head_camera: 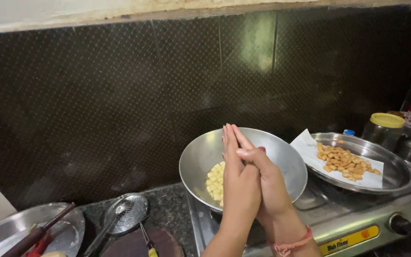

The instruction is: The person stirs dough pieces in a pan of oil with a skimmer and then rests their hands on a wooden board while holding a small tool.

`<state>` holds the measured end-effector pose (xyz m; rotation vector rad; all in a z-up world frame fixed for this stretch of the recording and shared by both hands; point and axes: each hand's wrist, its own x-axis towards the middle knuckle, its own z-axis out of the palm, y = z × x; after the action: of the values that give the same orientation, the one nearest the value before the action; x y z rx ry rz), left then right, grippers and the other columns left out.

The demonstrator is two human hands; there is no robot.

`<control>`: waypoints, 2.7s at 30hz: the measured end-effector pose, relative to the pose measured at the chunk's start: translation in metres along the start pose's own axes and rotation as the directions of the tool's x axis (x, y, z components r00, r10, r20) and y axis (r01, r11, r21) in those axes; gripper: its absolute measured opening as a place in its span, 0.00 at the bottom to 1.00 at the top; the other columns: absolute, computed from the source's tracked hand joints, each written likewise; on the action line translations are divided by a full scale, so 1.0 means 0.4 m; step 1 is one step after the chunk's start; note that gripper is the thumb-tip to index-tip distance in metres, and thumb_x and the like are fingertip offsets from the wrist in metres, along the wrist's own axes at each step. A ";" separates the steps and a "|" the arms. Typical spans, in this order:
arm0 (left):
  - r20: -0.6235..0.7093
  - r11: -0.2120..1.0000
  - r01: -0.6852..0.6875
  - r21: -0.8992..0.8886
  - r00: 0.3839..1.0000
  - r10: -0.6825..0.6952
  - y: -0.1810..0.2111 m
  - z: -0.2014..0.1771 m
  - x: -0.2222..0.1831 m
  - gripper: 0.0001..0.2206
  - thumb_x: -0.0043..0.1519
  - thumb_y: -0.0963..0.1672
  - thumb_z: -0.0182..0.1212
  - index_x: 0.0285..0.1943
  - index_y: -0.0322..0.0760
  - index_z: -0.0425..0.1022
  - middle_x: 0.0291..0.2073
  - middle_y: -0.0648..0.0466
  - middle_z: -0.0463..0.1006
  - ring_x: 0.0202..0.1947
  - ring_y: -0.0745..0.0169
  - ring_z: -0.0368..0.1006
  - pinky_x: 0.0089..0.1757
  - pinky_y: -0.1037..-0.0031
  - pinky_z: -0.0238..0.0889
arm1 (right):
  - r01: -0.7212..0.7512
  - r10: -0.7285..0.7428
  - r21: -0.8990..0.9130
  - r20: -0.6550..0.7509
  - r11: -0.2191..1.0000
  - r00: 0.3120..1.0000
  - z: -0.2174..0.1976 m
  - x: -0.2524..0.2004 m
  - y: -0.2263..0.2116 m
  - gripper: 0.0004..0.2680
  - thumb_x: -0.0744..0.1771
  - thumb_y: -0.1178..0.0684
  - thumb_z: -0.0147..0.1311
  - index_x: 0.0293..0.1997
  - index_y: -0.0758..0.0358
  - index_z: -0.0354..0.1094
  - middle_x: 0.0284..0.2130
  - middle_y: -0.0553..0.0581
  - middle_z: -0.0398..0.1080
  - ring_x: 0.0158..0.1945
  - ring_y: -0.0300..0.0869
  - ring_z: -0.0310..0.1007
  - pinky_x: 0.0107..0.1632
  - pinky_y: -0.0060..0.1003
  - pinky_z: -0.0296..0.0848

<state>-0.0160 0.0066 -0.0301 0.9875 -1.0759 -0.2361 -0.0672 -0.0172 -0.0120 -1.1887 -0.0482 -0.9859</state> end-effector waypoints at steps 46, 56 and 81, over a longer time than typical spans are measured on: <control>0.040 0.933 0.202 -0.297 0.979 -0.199 0.050 0.019 -0.036 0.34 0.61 0.37 0.45 0.81 0.35 0.43 0.80 0.47 0.46 0.54 0.57 0.77 0.55 0.72 0.68 | -0.104 0.099 -0.019 -0.163 0.994 0.982 0.007 -0.054 -0.017 0.28 0.67 0.47 0.42 0.78 0.68 0.45 0.74 0.61 0.52 0.77 0.45 0.51 0.71 0.38 0.48; 0.120 0.891 0.209 -0.403 0.977 -0.174 0.047 0.011 -0.041 0.40 0.55 0.34 0.38 0.82 0.38 0.38 0.82 0.49 0.43 0.64 0.47 0.68 0.56 0.68 0.70 | -0.012 0.008 -0.068 -0.053 0.998 0.999 0.015 -0.061 -0.019 0.29 0.68 0.48 0.40 0.79 0.68 0.41 0.77 0.61 0.44 0.81 0.46 0.41 0.74 0.39 0.39; 0.091 0.907 0.258 -0.332 0.966 -0.241 0.120 -0.001 -0.050 0.39 0.56 0.35 0.39 0.83 0.39 0.41 0.78 0.47 0.48 0.51 0.54 0.78 0.51 0.71 0.70 | -0.015 0.010 -0.084 -0.060 0.996 0.998 0.032 -0.071 -0.041 0.27 0.67 0.50 0.40 0.78 0.66 0.46 0.77 0.56 0.51 0.78 0.41 0.48 0.73 0.37 0.44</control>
<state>-0.0392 0.0460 -0.0058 0.8049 -0.9104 -0.6395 -0.0894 0.0100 -0.0088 -1.2348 0.0491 -1.0201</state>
